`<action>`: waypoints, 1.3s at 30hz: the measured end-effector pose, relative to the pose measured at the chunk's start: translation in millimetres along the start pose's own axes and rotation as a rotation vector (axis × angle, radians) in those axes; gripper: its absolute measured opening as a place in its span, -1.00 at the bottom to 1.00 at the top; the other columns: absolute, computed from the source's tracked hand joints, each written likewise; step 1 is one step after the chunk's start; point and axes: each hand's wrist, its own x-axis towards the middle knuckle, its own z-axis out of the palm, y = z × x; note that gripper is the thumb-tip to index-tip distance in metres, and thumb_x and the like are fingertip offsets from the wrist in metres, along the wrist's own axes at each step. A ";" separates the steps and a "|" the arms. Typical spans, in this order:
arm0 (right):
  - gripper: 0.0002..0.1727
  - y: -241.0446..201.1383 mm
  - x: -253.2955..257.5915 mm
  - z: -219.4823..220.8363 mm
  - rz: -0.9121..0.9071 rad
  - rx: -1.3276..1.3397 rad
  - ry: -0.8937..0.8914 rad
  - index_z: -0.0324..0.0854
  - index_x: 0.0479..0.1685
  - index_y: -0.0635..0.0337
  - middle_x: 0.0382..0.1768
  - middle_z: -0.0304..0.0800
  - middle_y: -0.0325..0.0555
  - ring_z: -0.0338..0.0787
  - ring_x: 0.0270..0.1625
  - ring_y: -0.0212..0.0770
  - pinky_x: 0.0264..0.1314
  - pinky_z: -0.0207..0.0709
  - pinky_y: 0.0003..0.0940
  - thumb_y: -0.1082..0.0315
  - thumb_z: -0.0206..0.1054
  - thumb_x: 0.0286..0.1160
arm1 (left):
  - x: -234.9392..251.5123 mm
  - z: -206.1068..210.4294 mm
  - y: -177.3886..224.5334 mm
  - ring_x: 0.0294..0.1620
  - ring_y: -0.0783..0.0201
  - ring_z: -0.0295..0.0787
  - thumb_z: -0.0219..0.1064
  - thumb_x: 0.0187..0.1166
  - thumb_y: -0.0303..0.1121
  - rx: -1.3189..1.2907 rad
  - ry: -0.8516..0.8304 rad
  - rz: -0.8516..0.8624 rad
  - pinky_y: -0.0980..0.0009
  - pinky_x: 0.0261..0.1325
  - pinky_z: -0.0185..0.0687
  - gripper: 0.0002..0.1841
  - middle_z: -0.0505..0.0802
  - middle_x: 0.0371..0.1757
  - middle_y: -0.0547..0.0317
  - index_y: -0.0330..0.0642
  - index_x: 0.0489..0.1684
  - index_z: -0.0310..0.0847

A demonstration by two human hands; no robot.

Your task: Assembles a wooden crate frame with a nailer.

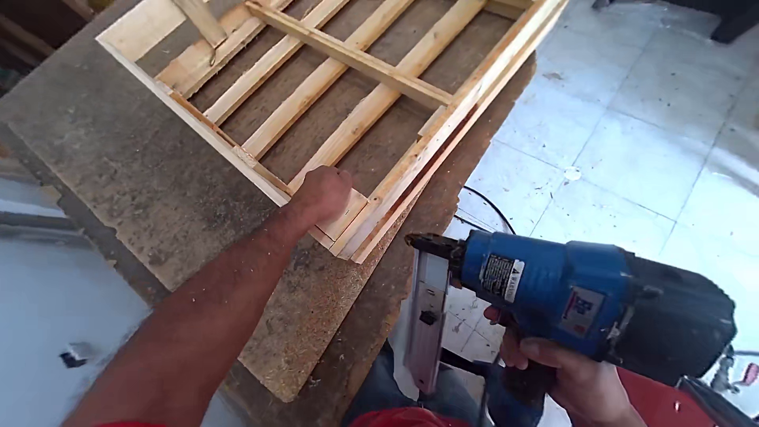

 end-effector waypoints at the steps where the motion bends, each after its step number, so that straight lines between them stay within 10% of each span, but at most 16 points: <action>1: -0.68 4.9 5.8 11.0 -0.029 0.057 -0.029 0.78 0.12 0.07 -0.09 0.89 0.06 0.81 -0.42 -0.25 -0.29 0.75 -0.32 0.31 0.46 0.36 | -0.5 0.1 0.1 0.02 -0.21 0.78 -0.24 0.90 -0.04 0.004 0.006 -0.003 -0.30 0.04 0.58 -0.38 0.79 -0.15 -0.26 -0.32 -0.26 0.68; 4: -0.70 26.8 19.6 41.1 -0.069 0.211 -0.023 0.79 0.06 0.15 -0.48 0.80 -0.04 0.80 -0.49 -0.22 -0.28 0.77 -0.25 0.31 0.42 0.37 | -4.7 -0.5 3.9 0.03 -0.24 0.78 -0.26 0.90 -0.06 0.073 -0.002 0.021 -0.30 0.03 0.59 -0.38 0.79 -0.14 -0.28 -0.33 -0.26 0.67; 13: -0.66 75.2 16.5 87.1 -0.038 0.453 0.156 0.77 0.09 0.20 -0.18 0.86 0.17 0.80 -0.50 -0.19 -0.30 0.79 -0.26 0.35 0.45 0.30 | -13.6 0.7 5.2 0.15 -0.29 0.76 -0.26 0.92 -0.17 0.290 0.032 0.177 -0.29 0.13 0.57 -0.42 0.80 -0.06 -0.34 -0.37 -0.20 0.68; 17: -0.66 82.7 8.6 97.0 -0.041 0.443 0.215 0.77 0.09 0.19 -0.18 0.85 0.18 0.79 -0.52 -0.19 -0.32 0.79 -0.26 0.36 0.43 0.30 | -7.6 10.2 2.2 0.05 -0.34 0.79 0.11 0.71 -0.42 0.551 0.019 0.297 -0.29 0.01 0.69 -0.79 0.80 -0.10 -0.32 -0.32 -0.08 0.68; 24: -0.68 87.4 -8.5 88.7 -0.104 0.434 0.215 0.76 0.06 0.22 -0.24 0.84 0.16 0.80 -0.49 -0.18 -0.30 0.78 -0.25 0.38 0.46 0.29 | 1.4 -6.8 -5.0 0.23 -0.33 0.72 -0.30 0.91 -0.09 0.074 -0.039 0.073 -0.39 0.20 0.54 -0.36 0.77 0.11 -0.43 -0.45 -0.03 0.67; 39: -0.70 100.9 2.8 97.1 -0.067 0.441 0.179 0.77 0.03 0.19 -0.48 0.78 0.05 0.79 -0.52 -0.19 -0.27 0.79 -0.22 0.39 0.44 0.28 | -7.8 -1.9 6.4 0.18 -0.34 0.74 -0.26 0.92 -0.21 0.307 0.004 0.146 -0.32 0.16 0.57 -0.43 0.78 -0.01 -0.41 -0.44 -0.16 0.66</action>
